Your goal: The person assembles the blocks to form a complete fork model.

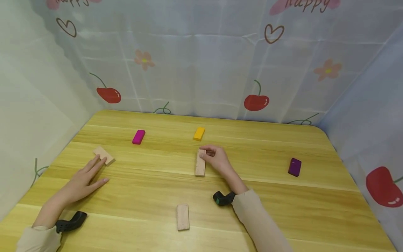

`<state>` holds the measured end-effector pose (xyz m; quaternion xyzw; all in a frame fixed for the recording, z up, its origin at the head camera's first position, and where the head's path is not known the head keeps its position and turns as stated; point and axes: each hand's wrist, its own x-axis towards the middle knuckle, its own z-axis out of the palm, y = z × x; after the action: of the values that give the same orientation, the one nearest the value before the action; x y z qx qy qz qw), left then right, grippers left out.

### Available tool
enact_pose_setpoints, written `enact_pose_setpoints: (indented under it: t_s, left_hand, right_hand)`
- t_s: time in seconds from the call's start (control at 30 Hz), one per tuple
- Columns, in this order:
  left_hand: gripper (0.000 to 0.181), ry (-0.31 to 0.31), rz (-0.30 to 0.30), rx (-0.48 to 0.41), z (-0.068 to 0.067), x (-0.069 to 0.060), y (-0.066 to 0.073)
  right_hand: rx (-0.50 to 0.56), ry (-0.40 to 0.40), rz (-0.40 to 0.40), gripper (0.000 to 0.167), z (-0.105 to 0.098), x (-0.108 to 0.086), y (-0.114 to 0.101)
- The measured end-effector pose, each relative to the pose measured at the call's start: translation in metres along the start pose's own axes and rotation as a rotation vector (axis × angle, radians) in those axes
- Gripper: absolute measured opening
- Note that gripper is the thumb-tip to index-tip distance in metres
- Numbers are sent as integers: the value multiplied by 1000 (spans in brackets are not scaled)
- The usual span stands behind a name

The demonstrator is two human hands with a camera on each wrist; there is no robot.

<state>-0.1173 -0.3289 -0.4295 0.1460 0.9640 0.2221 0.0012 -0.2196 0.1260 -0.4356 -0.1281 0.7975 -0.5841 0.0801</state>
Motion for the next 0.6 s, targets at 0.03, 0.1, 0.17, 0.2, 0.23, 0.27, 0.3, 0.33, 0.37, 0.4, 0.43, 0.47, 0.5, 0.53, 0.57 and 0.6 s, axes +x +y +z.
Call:
enact_pose_setpoints:
  t_s: [0.03,0.1,0.17,0.2,0.23,0.27,0.3,0.33,0.37,0.4,0.43,0.47,0.5,0.53,0.57,0.6]
  left_hand:
    - [76,-2,0,-1,0,0,0]
    - [76,-6,1,1,0,1,0]
    - [77,-8,-1,2,1,1,-1]
    - [77,-8,1,4,1,1,-2]
    - [76,-7,0,3,1,1,-2]
    - [76,-7,1,4,1,1,-2]
    - [76,-6,2,3,1,0,-2]
    - [76,-6,1,1,1,0,-2]
    - [76,-5,3,3,1,0,-2]
    - [76,-4,3,1,1,0,-2]
    - [76,-4,1,0,1,0,-2]
    - [76,-4,1,1,1,0,-2]
    - [76,-4,0,2,1,0,-2]
    - [76,-5,0,2,1,0,-2]
    - [76,-4,0,2,1,0,-2]
    - [76,-7,-1,0,1,0,-3]
  right_hand:
    - [2,-16,-11,38,0,-2,-1]
    - [13,-59,-37,43,0,-6,-5]
    - [25,-105,-64,49,0,-8,-5]
    - [23,-124,-76,51,0,-9,-4]
    - [18,-138,-81,54,1,-9,-4]
    - [8,-147,-89,55,1,-10,-2]
    - [3,-151,-94,56,1,-10,-1]
    - [-5,-155,-99,57,1,-9,2]
    - [-14,-154,-106,57,1,-9,3]
    - [-21,-153,-113,57,2,-9,4]
    - [-21,-151,-119,57,2,-10,5]
    - [-23,-149,-127,57,2,-10,5]
    - [-25,-145,-134,57,2,-10,5]
    - [-29,-139,-139,57,2,-11,4]
    - [-32,-133,-142,57,3,-12,4]
    - [-37,-130,-146,57,3,-12,3]
